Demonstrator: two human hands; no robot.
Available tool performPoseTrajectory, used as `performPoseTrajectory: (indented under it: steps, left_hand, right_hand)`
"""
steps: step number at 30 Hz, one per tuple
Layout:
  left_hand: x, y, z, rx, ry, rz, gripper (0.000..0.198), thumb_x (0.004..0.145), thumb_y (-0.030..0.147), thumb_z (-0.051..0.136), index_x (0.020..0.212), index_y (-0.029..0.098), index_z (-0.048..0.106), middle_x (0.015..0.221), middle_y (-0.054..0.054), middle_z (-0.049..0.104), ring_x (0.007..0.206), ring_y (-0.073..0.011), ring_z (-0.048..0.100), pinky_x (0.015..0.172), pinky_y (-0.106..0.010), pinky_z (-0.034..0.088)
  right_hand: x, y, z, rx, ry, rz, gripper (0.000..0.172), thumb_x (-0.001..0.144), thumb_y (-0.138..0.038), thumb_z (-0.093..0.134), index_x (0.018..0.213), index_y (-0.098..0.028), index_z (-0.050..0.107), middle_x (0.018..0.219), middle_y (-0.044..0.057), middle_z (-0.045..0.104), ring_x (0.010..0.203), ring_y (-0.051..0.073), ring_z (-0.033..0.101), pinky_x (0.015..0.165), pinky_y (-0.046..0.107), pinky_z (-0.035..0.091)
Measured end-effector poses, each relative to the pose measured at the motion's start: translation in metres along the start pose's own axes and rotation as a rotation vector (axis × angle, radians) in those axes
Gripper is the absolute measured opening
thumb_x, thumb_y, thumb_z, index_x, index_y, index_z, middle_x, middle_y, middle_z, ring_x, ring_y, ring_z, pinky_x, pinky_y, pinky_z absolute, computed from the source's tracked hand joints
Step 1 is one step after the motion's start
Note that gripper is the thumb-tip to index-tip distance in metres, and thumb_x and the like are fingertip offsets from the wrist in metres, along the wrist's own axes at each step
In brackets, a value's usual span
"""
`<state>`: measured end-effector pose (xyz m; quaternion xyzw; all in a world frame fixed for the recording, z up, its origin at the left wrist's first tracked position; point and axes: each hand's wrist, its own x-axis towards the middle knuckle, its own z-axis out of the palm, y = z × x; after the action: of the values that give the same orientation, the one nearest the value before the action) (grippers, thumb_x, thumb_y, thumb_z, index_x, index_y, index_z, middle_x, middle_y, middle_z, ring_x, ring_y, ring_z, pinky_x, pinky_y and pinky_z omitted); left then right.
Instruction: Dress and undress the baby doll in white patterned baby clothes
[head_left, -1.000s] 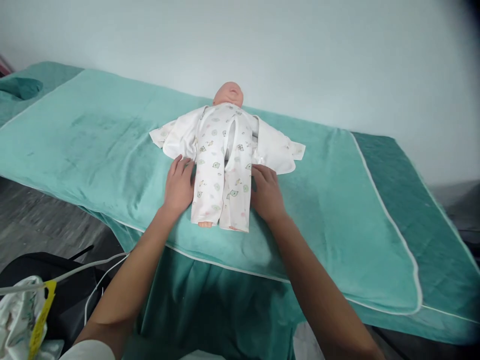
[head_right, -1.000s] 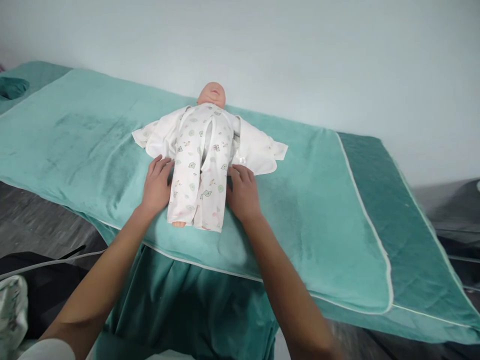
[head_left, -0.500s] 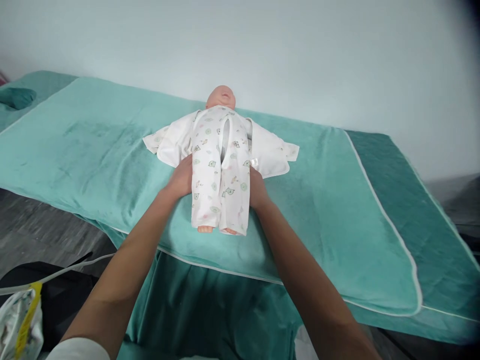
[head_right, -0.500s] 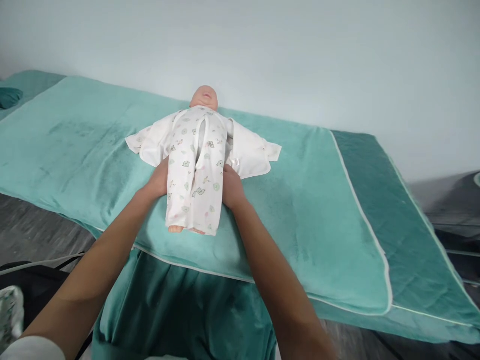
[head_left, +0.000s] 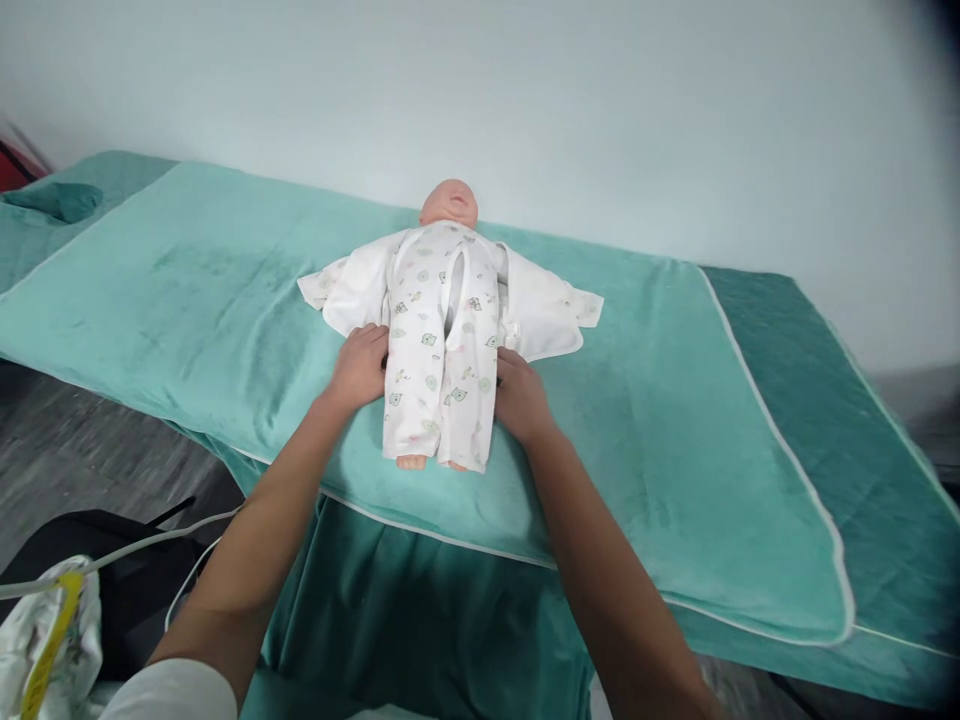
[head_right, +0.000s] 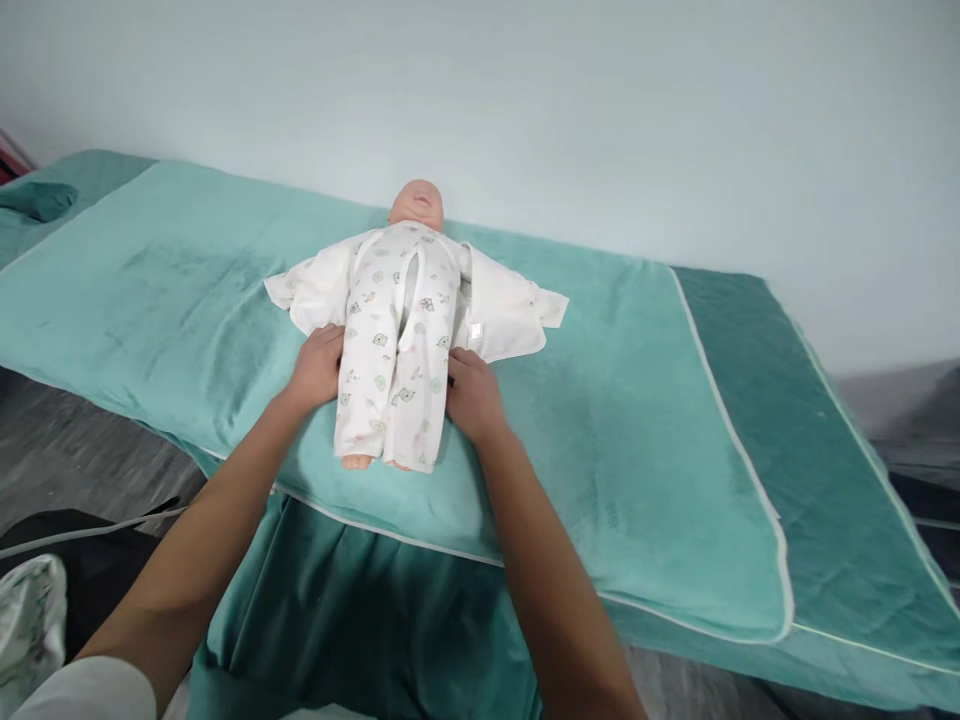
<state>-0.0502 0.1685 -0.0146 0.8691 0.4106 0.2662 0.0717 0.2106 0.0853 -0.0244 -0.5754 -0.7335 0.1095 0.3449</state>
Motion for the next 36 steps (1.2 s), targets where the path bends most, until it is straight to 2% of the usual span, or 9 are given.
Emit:
performPoseTrajectory:
  steps: [5,10,13,16,20,24,30,33,36]
  left_hand:
    - [-0.008,-0.007,-0.006,-0.191,0.051,-0.13,0.012,0.081,0.015,0.055,0.075,0.022,0.061,0.08,-0.005,0.067,0.083,-0.0229,0.059,0.079,-0.038,0.046]
    - [-0.006,-0.022,0.004,-0.384,0.448,-0.49,0.021,0.082,0.016,0.051,0.09,0.021,0.07,0.084,-0.001,0.069,0.08,-0.0183,0.061,0.078,-0.032,0.048]
    - [-0.004,-0.029,0.011,-0.429,0.566,-0.613,0.021,0.082,0.015,0.051,0.09,0.02,0.069,0.082,0.0,0.067,0.075,-0.0162,0.059,0.074,-0.03,0.046]
    - [-0.003,-0.031,0.014,-0.404,0.579,-0.631,0.018,0.081,0.014,0.051,0.088,0.02,0.067,0.083,-0.001,0.066,0.078,-0.0166,0.059,0.077,-0.03,0.046]
    - [-0.003,-0.033,0.014,-0.326,0.594,-0.659,0.018,0.08,0.01,0.05,0.087,0.021,0.063,0.09,-0.002,0.066,0.087,-0.0181,0.061,0.083,-0.031,0.048]
    - [-0.003,-0.037,0.014,-0.272,0.632,-0.704,0.019,0.079,0.008,0.05,0.089,0.021,0.06,0.097,-0.004,0.065,0.096,-0.0203,0.061,0.089,-0.034,0.048]
    - [-0.002,-0.036,0.013,-0.186,0.645,-0.718,0.022,0.077,0.006,0.053,0.09,0.023,0.057,0.103,-0.007,0.061,0.107,-0.0249,0.058,0.102,-0.041,0.046]
    - [-0.001,-0.034,0.013,-0.178,0.631,-0.729,0.022,0.078,0.007,0.054,0.093,0.023,0.056,0.107,-0.008,0.06,0.11,-0.0255,0.058,0.103,-0.042,0.046]
    - [0.002,-0.033,0.013,-0.178,0.606,-0.795,0.025,0.079,0.009,0.056,0.1,0.022,0.057,0.113,-0.01,0.061,0.114,-0.0277,0.058,0.105,-0.044,0.045]
  right_hand:
    - [-0.002,0.019,-0.015,0.164,0.089,0.076,0.016,0.092,-0.025,0.056,0.089,-0.021,0.071,0.094,0.005,0.07,0.085,0.02,0.063,0.081,0.035,0.052]
    - [0.006,0.065,-0.044,-0.237,0.431,0.514,0.028,0.086,-0.038,0.066,0.105,-0.017,0.066,0.115,0.016,0.066,0.11,0.03,0.059,0.103,0.052,0.045]
    - [0.011,0.075,-0.056,-0.346,0.328,0.758,0.036,0.084,-0.048,0.068,0.104,-0.018,0.063,0.108,0.016,0.066,0.103,0.032,0.06,0.096,0.052,0.048]
    - [0.023,0.074,-0.061,-0.297,0.23,0.846,0.028,0.079,-0.044,0.072,0.09,-0.021,0.06,0.086,0.007,0.063,0.086,0.027,0.059,0.086,0.046,0.049]
    - [0.052,0.058,-0.059,0.091,0.333,0.778,0.019,0.075,-0.03,0.068,0.075,-0.024,0.051,0.071,-0.002,0.052,0.07,0.019,0.052,0.072,0.037,0.046]
    - [0.073,0.004,-0.056,0.301,0.465,0.462,0.018,0.078,-0.031,0.066,0.083,-0.024,0.051,0.077,-0.002,0.053,0.068,0.016,0.05,0.065,0.032,0.044]
    - [0.061,-0.07,-0.058,-0.017,-0.162,-0.041,0.014,0.084,-0.025,0.064,0.077,-0.023,0.052,0.075,-0.001,0.06,0.066,0.015,0.052,0.06,0.03,0.037]
    - [0.053,-0.069,-0.06,0.054,-0.166,-0.058,0.015,0.09,-0.032,0.064,0.079,-0.022,0.06,0.078,0.0,0.066,0.069,0.015,0.057,0.062,0.03,0.041]
    - [0.054,-0.062,-0.061,0.202,0.006,0.033,0.026,0.094,-0.04,0.062,0.076,-0.021,0.063,0.071,0.0,0.066,0.067,0.015,0.059,0.065,0.031,0.045]
